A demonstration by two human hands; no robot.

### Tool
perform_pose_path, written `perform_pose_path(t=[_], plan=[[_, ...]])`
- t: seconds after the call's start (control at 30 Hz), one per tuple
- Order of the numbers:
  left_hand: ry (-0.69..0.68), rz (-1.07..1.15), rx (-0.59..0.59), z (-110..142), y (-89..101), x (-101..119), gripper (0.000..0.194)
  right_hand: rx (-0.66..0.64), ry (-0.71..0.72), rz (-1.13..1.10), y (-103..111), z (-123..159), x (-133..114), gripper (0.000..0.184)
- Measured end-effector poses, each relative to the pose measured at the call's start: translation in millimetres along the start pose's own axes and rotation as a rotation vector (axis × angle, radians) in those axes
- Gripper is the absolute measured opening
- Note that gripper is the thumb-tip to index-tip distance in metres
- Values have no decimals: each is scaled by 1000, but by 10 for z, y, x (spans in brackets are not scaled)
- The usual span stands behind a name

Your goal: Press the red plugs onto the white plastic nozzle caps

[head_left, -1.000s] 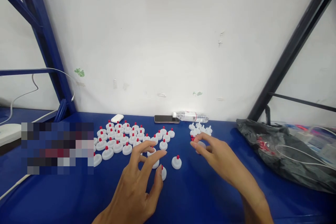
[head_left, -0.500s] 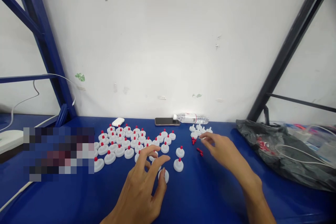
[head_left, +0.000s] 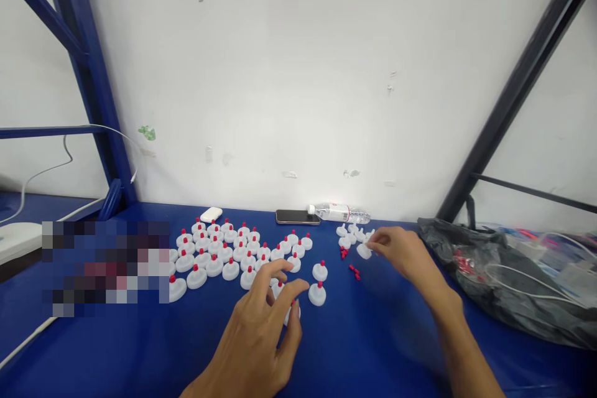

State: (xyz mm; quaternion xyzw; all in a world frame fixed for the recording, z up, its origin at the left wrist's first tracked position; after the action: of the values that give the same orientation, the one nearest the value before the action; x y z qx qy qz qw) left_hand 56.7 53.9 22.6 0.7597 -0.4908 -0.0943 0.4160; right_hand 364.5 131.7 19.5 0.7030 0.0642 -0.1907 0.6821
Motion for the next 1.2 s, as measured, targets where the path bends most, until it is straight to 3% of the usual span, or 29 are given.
perform_pose_path(t=[0.07,0.17,0.33,0.47,0.57,0.7,0.77,0.83,0.93,1.2], plan=[[-25,-18,-18,1,5,35,29,0,118,-269,22,232,-148,20],[-101,-64,-53,13,6,121,37,-156,292,-562,-132,573,-551,27],[-182,-144,-39,45,-4,191,43,-325,447,-608,-375,930,-1214,18],[-223,-41,-34,27,-40,177,32,-353,497,-612,-412,964,-1377,16],[-188,-25,-51,6,-71,134,33,-246,443,-501,-333,837,-1177,22],[-156,-38,-71,0,-98,116,32,38,119,-206,-182,559,-501,26],[-159,-44,-75,-1,-110,128,32,13,-11,-100,-249,431,-221,21],[-166,-43,-74,-2,-117,144,31,-68,-53,-78,-361,337,-65,18],[-168,-36,-92,-5,-140,158,30,-157,-25,-110,-491,278,-25,15],[-169,-27,-125,-5,-172,161,29,-173,20,-86,-592,239,-42,11]])
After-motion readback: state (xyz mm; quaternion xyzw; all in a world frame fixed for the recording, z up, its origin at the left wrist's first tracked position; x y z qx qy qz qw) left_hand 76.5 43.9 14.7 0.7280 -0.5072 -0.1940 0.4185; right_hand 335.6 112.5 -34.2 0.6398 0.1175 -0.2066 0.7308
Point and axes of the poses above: each hand's wrist, its own z-axis away from the middle knuckle, its own y-axis out of the back of the hand, x = y × z, the point moved 9 cm from there along -z, towards the middle knuckle, and after that the axes turned 14 degrees about -x, right-handed, at the moved point
